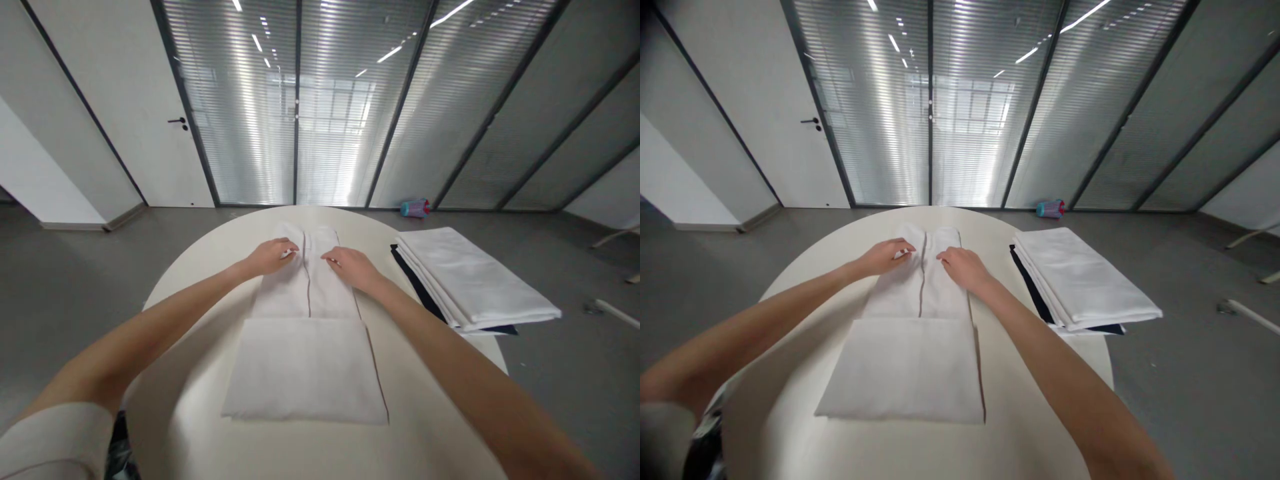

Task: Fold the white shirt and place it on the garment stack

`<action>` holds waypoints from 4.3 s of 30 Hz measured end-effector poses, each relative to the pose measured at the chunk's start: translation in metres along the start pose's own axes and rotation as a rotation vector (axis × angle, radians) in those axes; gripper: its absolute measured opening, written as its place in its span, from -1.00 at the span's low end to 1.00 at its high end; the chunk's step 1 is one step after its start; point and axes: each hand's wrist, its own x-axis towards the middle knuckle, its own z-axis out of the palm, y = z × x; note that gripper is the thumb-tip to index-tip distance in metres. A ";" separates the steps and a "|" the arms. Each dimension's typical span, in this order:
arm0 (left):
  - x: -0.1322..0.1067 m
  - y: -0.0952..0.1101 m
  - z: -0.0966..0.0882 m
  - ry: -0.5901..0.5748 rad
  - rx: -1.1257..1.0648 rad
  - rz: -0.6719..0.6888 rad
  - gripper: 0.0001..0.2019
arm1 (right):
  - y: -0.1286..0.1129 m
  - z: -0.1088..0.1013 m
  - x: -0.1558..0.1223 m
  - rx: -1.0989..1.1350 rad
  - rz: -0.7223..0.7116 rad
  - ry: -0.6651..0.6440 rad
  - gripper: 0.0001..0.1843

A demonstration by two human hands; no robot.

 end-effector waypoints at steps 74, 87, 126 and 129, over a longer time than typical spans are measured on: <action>-0.062 0.055 0.023 0.069 0.335 -0.007 -0.73 | -0.018 0.043 -0.046 -0.268 -0.067 0.185 -0.73; -0.064 0.051 0.021 0.100 0.352 0.029 -0.75 | -0.016 0.047 -0.047 -0.194 -0.165 0.257 -0.64; -0.060 0.001 0.035 -0.137 0.061 -0.137 -0.44 | -0.017 0.049 -0.045 0.120 0.029 0.129 -0.88; -0.061 0.003 0.033 -0.138 0.063 -0.143 -0.43 | -0.017 0.047 -0.046 0.113 0.034 0.160 -0.86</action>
